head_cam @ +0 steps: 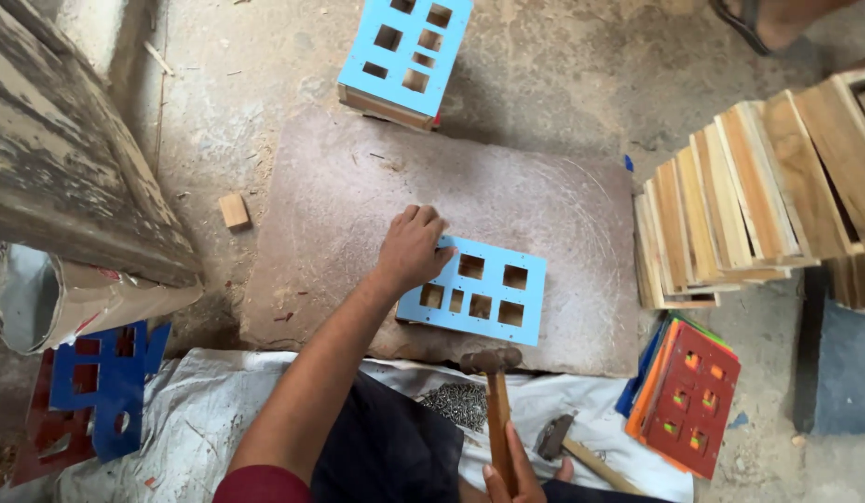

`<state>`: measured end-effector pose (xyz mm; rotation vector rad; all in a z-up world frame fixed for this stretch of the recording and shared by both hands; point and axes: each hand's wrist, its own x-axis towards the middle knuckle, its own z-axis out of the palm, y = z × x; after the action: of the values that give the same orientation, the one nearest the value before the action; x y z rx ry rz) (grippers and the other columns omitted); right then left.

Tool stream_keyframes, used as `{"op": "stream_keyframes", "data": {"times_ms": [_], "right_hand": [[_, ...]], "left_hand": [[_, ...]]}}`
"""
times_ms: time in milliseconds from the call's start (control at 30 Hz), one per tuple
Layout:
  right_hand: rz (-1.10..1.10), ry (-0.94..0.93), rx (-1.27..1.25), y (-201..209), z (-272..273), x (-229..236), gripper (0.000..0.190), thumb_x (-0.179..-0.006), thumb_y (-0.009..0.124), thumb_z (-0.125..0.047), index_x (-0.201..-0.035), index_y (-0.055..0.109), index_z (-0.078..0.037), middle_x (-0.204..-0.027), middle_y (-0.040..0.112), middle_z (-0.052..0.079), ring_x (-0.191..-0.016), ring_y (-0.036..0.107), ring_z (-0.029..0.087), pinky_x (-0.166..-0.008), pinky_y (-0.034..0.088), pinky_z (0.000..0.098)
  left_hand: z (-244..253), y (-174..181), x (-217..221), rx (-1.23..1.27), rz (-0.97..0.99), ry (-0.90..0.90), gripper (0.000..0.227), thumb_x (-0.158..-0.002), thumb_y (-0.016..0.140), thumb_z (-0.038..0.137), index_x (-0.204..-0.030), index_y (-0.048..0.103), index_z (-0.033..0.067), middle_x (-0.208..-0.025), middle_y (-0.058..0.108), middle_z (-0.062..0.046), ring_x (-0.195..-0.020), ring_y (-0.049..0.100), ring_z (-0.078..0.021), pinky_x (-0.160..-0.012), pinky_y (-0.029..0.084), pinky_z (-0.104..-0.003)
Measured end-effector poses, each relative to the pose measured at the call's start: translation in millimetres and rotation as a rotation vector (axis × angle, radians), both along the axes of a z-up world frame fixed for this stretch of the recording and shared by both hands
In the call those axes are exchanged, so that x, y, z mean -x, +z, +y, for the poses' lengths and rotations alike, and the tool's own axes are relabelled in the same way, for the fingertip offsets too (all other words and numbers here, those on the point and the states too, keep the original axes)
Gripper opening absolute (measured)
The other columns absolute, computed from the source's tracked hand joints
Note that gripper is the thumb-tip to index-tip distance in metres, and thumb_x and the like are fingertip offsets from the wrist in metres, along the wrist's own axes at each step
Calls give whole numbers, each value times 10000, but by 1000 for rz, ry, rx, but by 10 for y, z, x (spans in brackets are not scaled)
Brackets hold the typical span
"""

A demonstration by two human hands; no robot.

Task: The person sits on the floor and assembles small wooden frames using a hammer and nails. They place nails into pre-drilled holes on blue and red plastic templates, hammer them in, and then attach wooden frame pieces to complete the assembly.

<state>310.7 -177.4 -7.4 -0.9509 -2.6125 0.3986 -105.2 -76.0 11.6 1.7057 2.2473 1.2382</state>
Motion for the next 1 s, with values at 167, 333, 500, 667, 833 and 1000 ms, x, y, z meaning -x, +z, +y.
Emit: {"op": "stream_keyframes", "data": {"times_ms": [167,333,500,667,833,1000], "right_hand": [[243,-660,1113,314,23,366,795,-890,652,-190,-1623,344,-193,-641,601,92,-467,511,142,-417,409,281],[126,-573,851,728,732,702,751,-928,622,-240,-1607,302,-212,-678,636,21,-484,559,101,-411,479,263],[426,-641,860,749,1216,838,790,-938,602,-156,-1643,249,-195,-689,595,29,-481,520,94,-383,447,274],[538,-664,826,801,944,480,777,-969,585,-108,-1653,220,-167,-692,560,19,-489,506,80,-391,440,257],[475,-798,1028,680,541,181,814,-931,600,-102,-1643,221,-213,-650,543,36,-447,484,102,-363,424,284],[563,-775,1124,456,437,151,817,-937,583,-102,-1648,196,-210,-656,538,26,-437,468,90,-361,421,277]], "left_hand": [[-87,3,-73,260,-7,47,339,-870,758,374,-952,708,50,-937,714,-144,-935,675,-334,-897,515,-499],[-634,63,-592,699,-210,229,395,-962,671,450,-964,703,56,-855,712,-178,-791,723,-350,-713,573,-499],[-993,181,-1159,599,-438,-15,229,-927,693,378,-976,766,167,-841,750,-138,-786,718,-337,-747,560,-490],[-726,112,-701,161,-235,262,267,-897,738,245,-1085,708,58,-1042,706,-175,-984,664,-375,-863,531,-496],[-231,167,-397,152,-155,158,594,-872,763,273,-1345,574,-34,-1302,568,-268,-1223,498,-423,-1009,431,-500],[442,278,-588,214,168,-312,434,-820,760,236,-1206,680,55,-1295,660,-149,-1273,562,-344,-1060,454,-483]]}}
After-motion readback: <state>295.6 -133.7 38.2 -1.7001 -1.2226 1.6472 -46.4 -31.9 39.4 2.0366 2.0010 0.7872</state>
